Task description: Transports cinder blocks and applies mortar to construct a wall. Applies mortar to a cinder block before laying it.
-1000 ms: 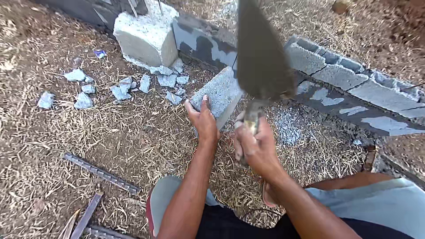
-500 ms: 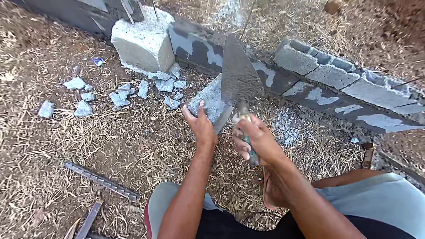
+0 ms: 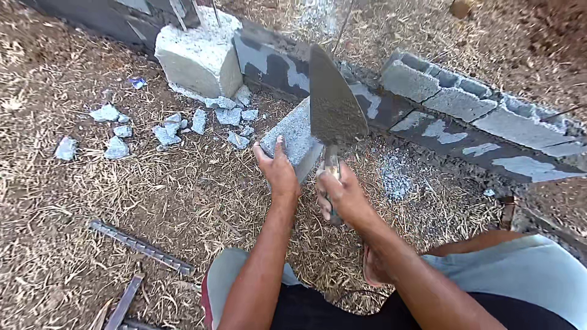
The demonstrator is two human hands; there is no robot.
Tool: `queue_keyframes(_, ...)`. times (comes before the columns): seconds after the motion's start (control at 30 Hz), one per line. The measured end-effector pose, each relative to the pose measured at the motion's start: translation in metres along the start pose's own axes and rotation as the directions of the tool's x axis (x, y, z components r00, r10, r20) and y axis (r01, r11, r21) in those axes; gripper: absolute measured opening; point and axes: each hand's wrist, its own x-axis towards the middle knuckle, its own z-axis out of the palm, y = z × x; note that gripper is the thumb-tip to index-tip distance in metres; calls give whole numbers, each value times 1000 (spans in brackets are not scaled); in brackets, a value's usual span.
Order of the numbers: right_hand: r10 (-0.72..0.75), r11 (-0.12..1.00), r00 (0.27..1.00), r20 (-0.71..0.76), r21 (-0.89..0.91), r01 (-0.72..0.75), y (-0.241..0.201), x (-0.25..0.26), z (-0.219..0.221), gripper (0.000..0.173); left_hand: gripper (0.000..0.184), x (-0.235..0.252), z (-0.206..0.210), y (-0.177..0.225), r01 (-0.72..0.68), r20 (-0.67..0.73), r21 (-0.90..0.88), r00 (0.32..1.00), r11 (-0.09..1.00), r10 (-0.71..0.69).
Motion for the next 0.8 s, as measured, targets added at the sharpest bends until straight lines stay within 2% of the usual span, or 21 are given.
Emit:
queue_keyframes(0.03,8,1000,1000,7,12,-8,-7,-2,-1,13,56,3,1,1,2,3,-20,1000,1000,-2)
queue_keyframes(0.13,-174,985,983,-65,-31,172,-12,-4,4,16,56,12,3,3,30,-34,-76,999,997,-32)
queue_keyframes(0.17,-190,982,979,-73,-30,189,-6,-1,6,19,53,13,3,3,32,-46,-78,998,996,-36)
queue_keyframes(0.27,0,996,1000,21,91,-2,5,4,3,14,54,13,3,4,22,-35,-64,999,998,-24)
queue_keyframes(0.3,20,991,999,33,131,-24,-1,3,1,12,55,13,3,5,26,-28,-58,999,998,-28)
queue_keyframes(0.4,-115,981,992,-56,152,122,-6,4,1,11,52,18,1,3,31,-41,-81,999,996,-34)
queue_keyframes(0.43,-123,980,990,-65,148,131,-1,6,3,12,53,18,0,1,28,-36,-79,999,996,-31)
queue_keyframes(0.53,40,967,995,92,248,-61,1,5,2,10,53,12,-1,3,8,-5,-48,1000,999,-8)
queue_keyframes(0.6,41,951,993,107,300,-71,-15,1,-2,18,54,12,-1,5,14,2,-52,1000,999,-14)
queue_keyframes(0.7,-112,985,993,33,133,107,-25,-1,-4,32,55,13,-2,2,16,4,-87,1000,996,-16)
queue_keyframes(0.8,-114,993,993,11,41,114,-4,1,3,42,51,3,-2,-3,-15,30,-36,999,999,16)
